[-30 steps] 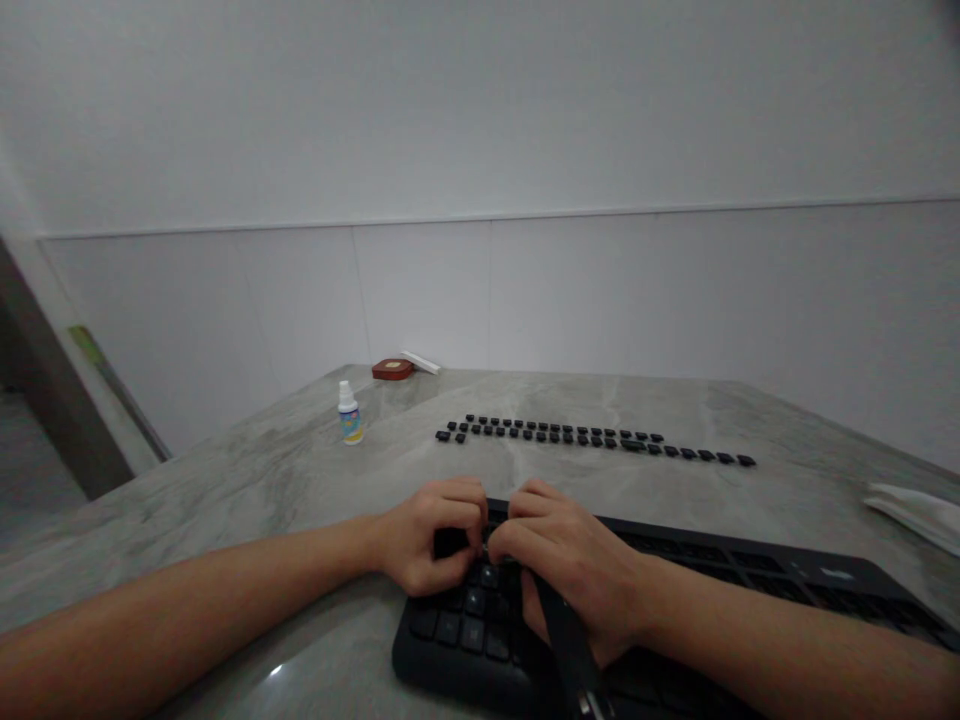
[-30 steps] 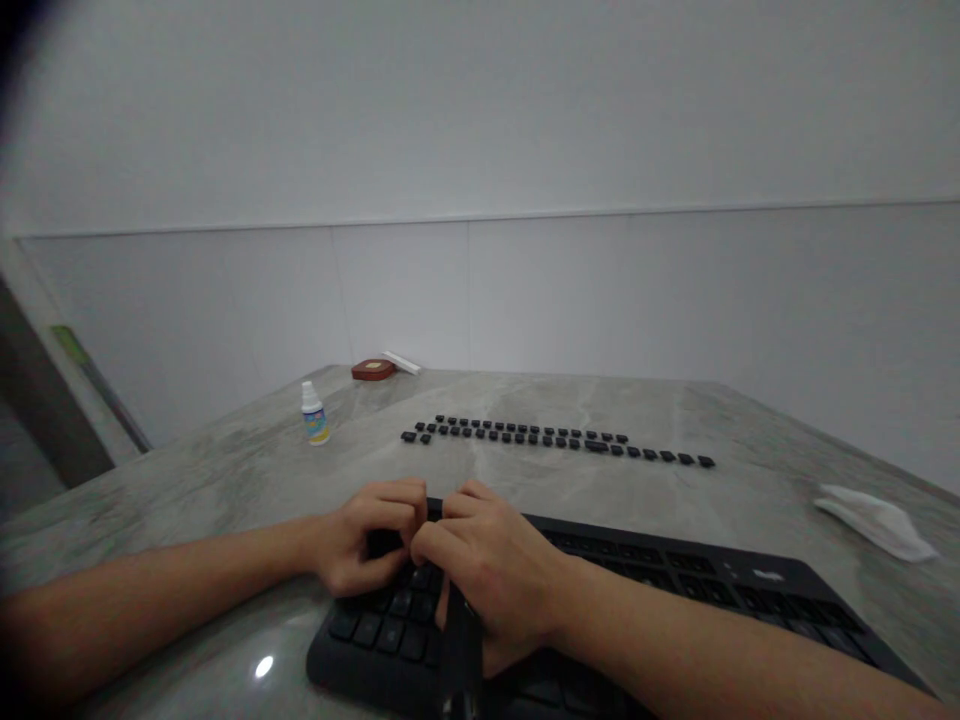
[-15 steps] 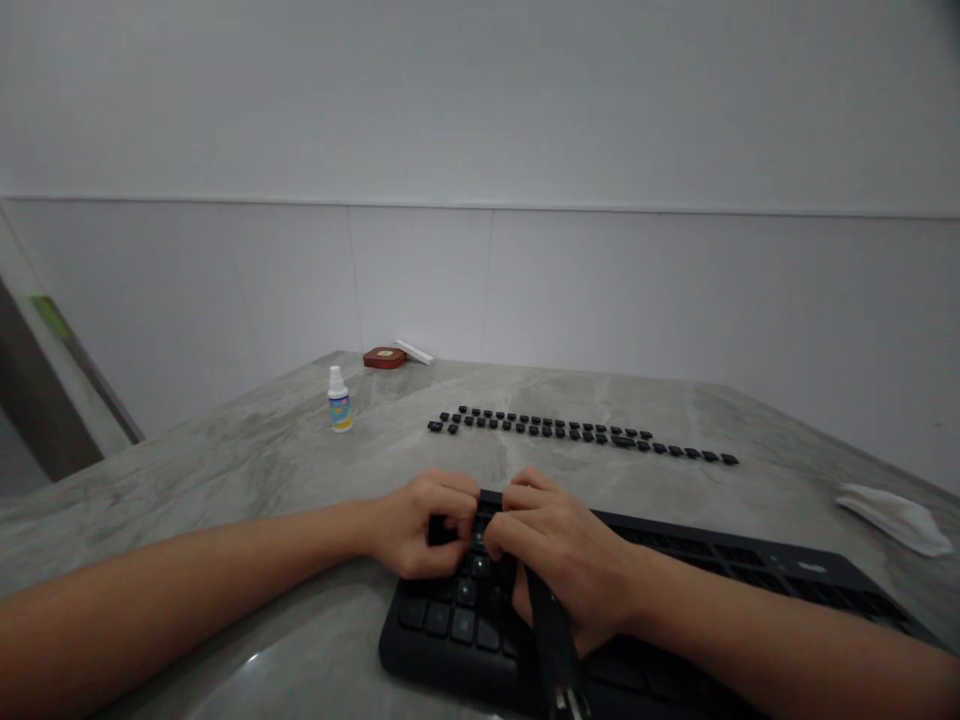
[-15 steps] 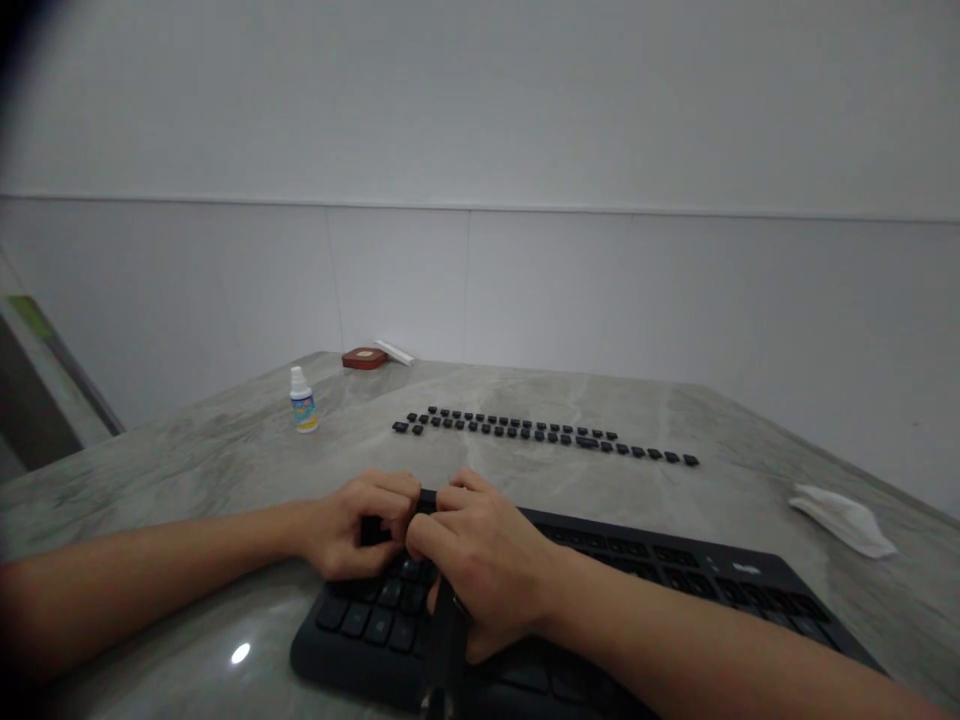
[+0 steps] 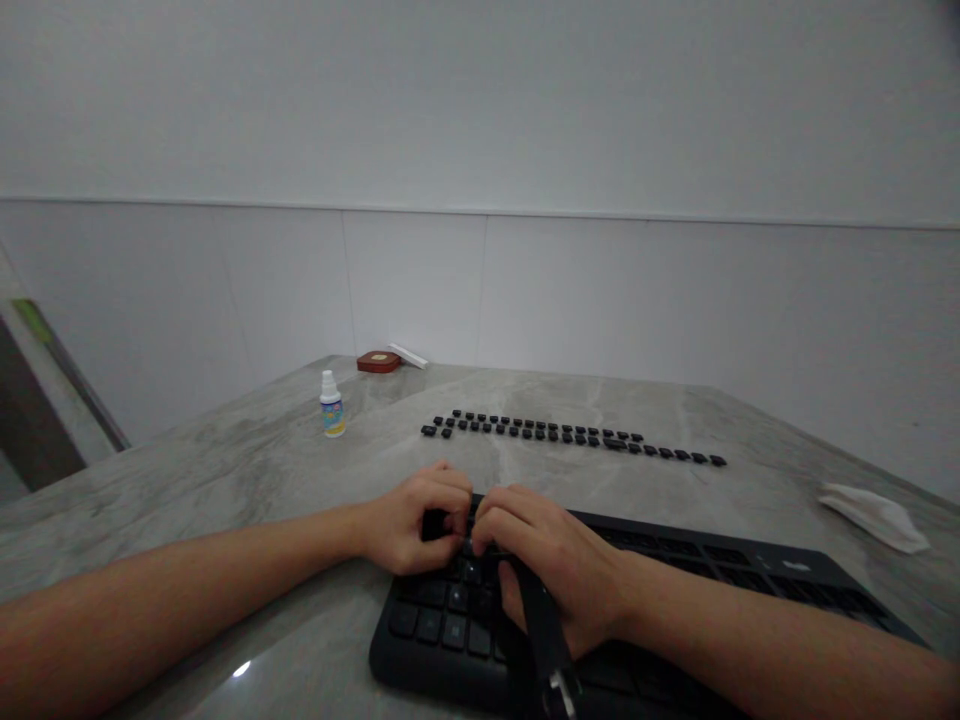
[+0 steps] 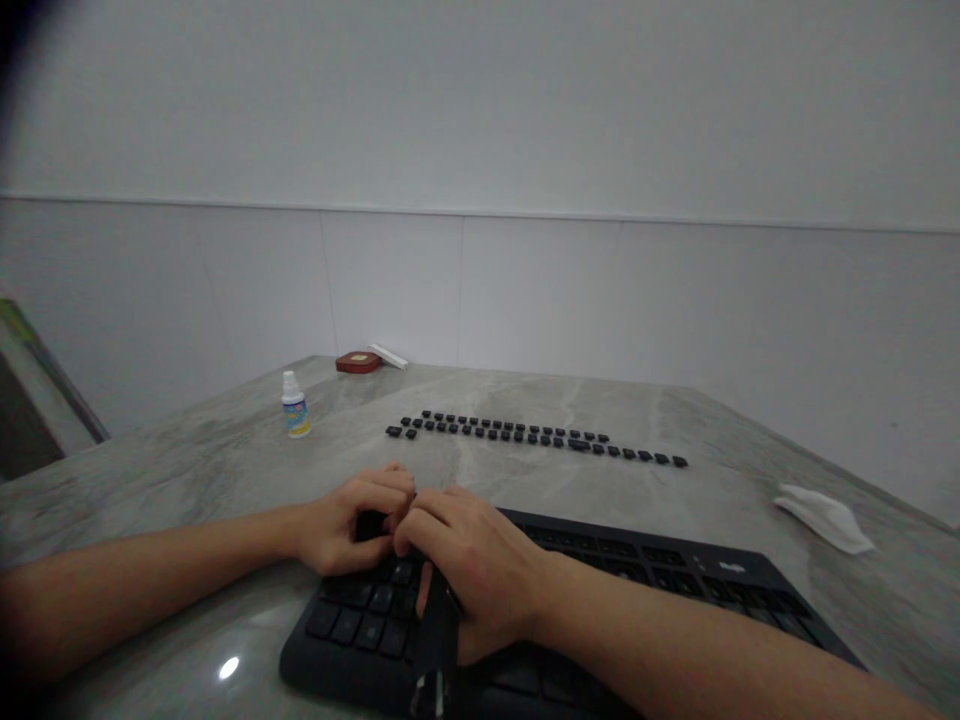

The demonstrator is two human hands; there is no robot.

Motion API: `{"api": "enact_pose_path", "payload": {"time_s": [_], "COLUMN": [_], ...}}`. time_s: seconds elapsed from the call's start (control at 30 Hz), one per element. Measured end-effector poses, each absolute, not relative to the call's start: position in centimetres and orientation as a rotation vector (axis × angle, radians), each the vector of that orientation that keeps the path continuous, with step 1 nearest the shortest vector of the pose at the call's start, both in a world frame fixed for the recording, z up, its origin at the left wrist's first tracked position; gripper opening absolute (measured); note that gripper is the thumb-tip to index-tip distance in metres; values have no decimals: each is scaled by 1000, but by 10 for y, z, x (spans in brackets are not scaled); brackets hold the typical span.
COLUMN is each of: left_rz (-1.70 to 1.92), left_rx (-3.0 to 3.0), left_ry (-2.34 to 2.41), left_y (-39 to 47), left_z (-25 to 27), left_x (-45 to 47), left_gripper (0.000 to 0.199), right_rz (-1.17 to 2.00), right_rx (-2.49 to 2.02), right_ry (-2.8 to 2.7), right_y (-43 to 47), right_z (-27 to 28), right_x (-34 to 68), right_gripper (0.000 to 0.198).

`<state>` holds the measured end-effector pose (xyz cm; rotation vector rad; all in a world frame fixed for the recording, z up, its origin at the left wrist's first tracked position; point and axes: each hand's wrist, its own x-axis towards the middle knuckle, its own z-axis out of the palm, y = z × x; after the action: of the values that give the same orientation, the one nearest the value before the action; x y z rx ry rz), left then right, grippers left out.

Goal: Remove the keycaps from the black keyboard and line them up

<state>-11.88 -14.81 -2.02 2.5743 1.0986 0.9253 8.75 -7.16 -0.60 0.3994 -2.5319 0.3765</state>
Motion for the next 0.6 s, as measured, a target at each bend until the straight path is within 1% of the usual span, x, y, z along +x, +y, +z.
{"api": "enact_pose_path", "payload": {"time_s": [0.1,0.17,0.23,0.4,0.47,0.6], "left_rz": [920,928,923,936,952,958], "left_rx": [2529,2476,2408,2265,2242,2249], "left_ry": [1155,1183,1187,1139,1124,1126], "left_y": [-149,-149,-149,-146,-145,-144], "left_z": [-19,-18,-18,-20,-20,-20], "left_x": [-119,-119,-120,-122,-123,-123], "left_gripper": [6,4,3,4,6,9], "right_rz": [431,525,710,1300,1460,1534], "right_rx": [437,388,301,-42,-195,-433], "right_ry": [-2539,-2526,-2504,-2421,-2354,-2249], "right_y": [-71,-70,-69,-74,-78,-86], "right_z": [-9,-10,-10,-7,-6,-4], "right_x": [87,87,88,85,83,79], "right_gripper": [26,23,23,20,20,18]}}
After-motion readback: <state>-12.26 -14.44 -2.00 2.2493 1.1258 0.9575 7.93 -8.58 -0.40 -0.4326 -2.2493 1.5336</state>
